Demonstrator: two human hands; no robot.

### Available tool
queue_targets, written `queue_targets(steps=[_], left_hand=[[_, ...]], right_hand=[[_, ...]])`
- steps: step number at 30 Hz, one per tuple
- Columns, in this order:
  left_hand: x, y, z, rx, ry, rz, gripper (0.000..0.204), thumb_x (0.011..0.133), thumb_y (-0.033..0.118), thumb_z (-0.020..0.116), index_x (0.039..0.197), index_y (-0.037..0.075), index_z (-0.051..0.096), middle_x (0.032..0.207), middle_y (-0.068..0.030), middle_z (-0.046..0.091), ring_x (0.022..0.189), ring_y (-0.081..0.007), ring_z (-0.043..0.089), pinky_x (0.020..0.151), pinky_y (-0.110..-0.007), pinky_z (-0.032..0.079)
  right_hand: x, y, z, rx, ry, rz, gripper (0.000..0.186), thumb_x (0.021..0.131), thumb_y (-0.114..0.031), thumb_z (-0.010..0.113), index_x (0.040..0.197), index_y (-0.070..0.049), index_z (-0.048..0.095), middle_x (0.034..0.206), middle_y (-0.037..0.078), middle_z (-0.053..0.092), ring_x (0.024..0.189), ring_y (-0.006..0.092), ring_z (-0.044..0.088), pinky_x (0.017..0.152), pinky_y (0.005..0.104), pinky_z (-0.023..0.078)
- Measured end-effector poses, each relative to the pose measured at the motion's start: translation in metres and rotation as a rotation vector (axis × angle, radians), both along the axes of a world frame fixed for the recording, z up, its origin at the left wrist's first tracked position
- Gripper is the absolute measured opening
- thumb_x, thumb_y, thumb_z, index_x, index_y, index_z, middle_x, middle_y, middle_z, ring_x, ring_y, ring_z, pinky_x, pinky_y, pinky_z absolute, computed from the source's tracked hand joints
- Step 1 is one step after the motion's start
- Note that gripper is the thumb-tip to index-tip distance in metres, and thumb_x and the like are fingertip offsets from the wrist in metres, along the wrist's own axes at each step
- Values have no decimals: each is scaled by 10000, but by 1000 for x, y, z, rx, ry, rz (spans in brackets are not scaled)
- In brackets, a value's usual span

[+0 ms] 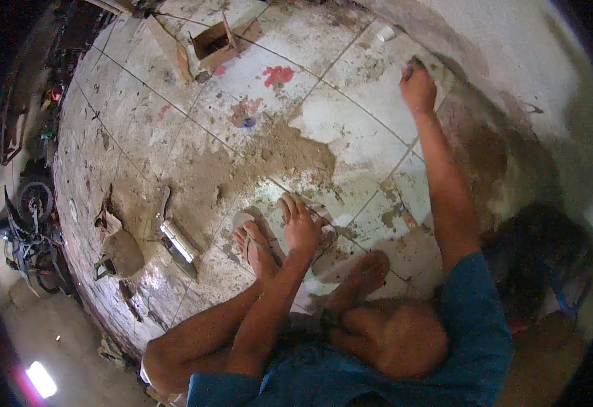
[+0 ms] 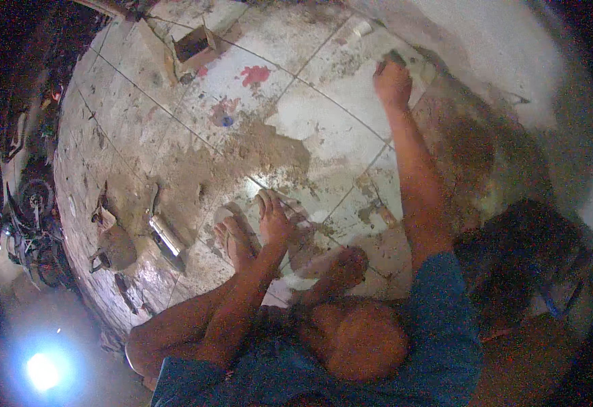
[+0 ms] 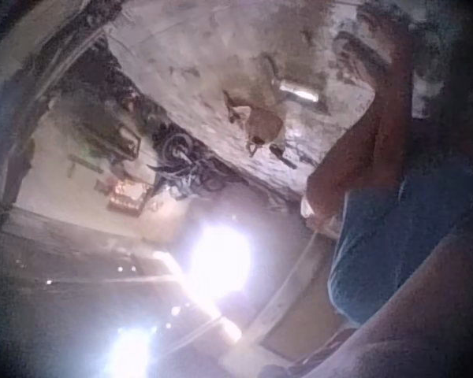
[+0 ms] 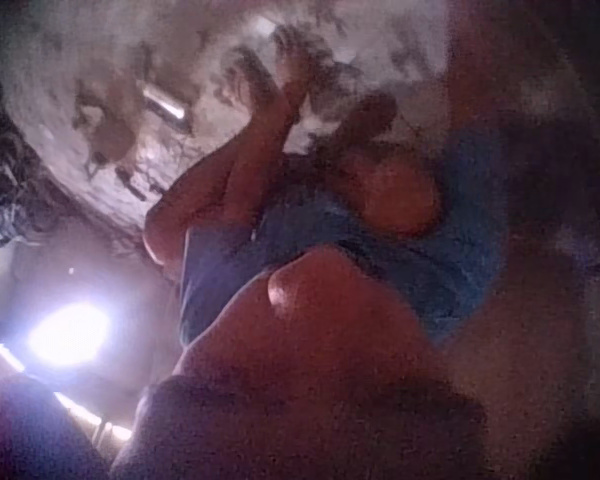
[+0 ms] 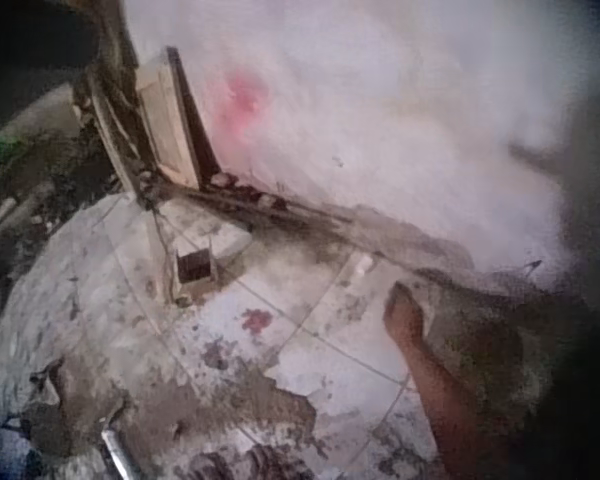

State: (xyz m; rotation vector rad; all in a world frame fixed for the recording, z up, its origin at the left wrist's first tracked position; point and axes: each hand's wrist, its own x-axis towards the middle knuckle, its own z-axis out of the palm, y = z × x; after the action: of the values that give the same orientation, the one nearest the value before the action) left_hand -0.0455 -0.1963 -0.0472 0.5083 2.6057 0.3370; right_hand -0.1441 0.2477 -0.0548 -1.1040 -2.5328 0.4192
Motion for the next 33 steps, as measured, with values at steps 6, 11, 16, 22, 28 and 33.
queue_targets(steps=[6, 11, 16, 22, 28, 33], left_hand=[[-4, -3, 2, -35, -29, 23, 1043, 767, 313, 856, 1534, -50, 251, 1645, -294, 145, 1536, -462, 133, 1218, -486, 300], [-6, 1, 9, -35, -42, 7, 1056, 761, 319, 853, 1538, -59, 245, 1638, -306, 148, 1530, -474, 140, 1214, -497, 305], [-5, 9, 18, -40, -62, 21, 1035, 761, 286, 842, 1536, -65, 254, 1627, -317, 163, 1523, -490, 149, 1193, -534, 318], [-6, 0, 12, -45, -22, 32, 1005, 766, 224, 821, 1519, -114, 248, 1608, -324, 185, 1521, -488, 155, 1179, -568, 320], [-5, 6, 12, -11, -32, 18, 1018, 768, 267, 831, 1514, -119, 256, 1596, -312, 217, 1511, -485, 181, 1190, -538, 321], [-7, 1, 9, -35, 31, 2, 986, 793, 258, 815, 1522, -105, 259, 1586, -304, 254, 1503, -485, 206, 1172, -524, 348]], right_hand=[[-42, -181, 2, -479, 110, 494, 313, 865, -142, 692, 1176, -127, 723, 900, 212, 718, 833, 402, 702, 740, 453, 558], [-51, -63, -3, -287, 283, 157, 306, 902, -182, 681, 1201, -129, 725, 922, 162, 748, 824, 340, 726, 706, 435, 561], [-50, 89, -7, 106, 45, 53, 315, 933, -289, 596, 1171, -124, 719, 935, 208, 725, 878, 418, 697, 755, 505, 556], [-85, -13, -24, -26, 62, 305, 279, 938, -265, 590, 1143, -142, 734, 893, 205, 723, 812, 401, 701, 732, 502, 556], [-56, -223, -2, -630, 194, 602, 254, 910, -186, 724, 1154, -116, 735, 913, 160, 741, 813, 271, 720, 723, 373, 549], [55, -195, 48, -595, 593, 218, 263, 949, -67, 679, 1210, -90, 706, 1167, 127, 720, 1074, 246, 689, 791, 345, 578]])
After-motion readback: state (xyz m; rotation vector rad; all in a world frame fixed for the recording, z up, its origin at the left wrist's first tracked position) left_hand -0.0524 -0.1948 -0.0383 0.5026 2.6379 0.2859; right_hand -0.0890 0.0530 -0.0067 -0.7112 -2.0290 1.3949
